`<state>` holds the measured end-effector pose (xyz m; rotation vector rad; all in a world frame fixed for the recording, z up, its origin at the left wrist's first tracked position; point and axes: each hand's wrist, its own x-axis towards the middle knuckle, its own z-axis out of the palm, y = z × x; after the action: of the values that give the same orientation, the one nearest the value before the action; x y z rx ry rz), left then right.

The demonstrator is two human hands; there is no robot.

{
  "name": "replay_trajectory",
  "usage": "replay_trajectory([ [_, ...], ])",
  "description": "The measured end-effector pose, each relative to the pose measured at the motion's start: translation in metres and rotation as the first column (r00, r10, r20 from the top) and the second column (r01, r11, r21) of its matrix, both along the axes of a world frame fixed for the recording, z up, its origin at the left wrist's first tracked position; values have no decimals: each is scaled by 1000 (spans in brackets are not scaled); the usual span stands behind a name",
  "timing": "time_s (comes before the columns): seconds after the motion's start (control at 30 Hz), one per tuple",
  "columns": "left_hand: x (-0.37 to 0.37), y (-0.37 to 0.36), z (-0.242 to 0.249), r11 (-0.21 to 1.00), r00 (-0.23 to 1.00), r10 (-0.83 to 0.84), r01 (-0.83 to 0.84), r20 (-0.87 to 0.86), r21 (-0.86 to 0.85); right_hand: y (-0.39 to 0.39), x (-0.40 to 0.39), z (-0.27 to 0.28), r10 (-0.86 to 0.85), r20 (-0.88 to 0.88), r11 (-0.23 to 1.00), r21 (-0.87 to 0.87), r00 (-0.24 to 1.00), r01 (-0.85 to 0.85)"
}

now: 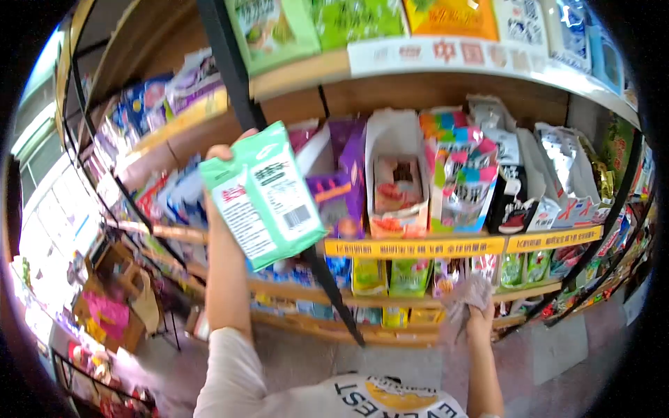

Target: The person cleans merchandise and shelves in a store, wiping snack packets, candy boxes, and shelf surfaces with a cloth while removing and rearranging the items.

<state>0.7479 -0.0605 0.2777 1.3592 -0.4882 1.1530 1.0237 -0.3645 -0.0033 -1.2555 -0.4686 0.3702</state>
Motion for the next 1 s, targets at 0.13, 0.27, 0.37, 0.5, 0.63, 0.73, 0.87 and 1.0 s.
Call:
replay_trajectory([
  [0.13, 25, -42, -55, 954, 978, -203, 210, 56, -215, 4, -7, 16, 99, -17, 991, 91, 995, -97],
  [0.27, 38, -59, -75, 933, 965, -260, 257, 22, -251, 5, -26, 50, 172, -110, 980, 121, 979, -159],
  [0.37, 43, -62, -83, 930, 953, -302, 292, -9, -223, 5, -38, 66, 169, -53, 978, 129, 984, -161],
  [0.5, 48, -72, -96, 891, 944, -331, 318, 18, -323, 4, -45, 87, 168, -25, 978, 127, 985, -164],
  [0.63, 59, -82, -100, 889, 930, -366, 339, -33, -308, 4, -50, 103, 129, 26, 962, 240, 991, -131],
  [0.73, 67, -95, -101, 859, 904, -420, 371, -73, -352, 4, -57, 118, 241, 186, 923, 261, 953, -284],
  [0.87, 92, -123, -119, 817, 893, -443, 368, -76, -445, 30, -74, 120, 348, 252, 887, 224, 903, -405],
  [1.0, 108, -131, -154, 755, 799, -587, 486, -126, -440, 29, -78, 109, 486, 47, 849, 211, 873, -484],
])
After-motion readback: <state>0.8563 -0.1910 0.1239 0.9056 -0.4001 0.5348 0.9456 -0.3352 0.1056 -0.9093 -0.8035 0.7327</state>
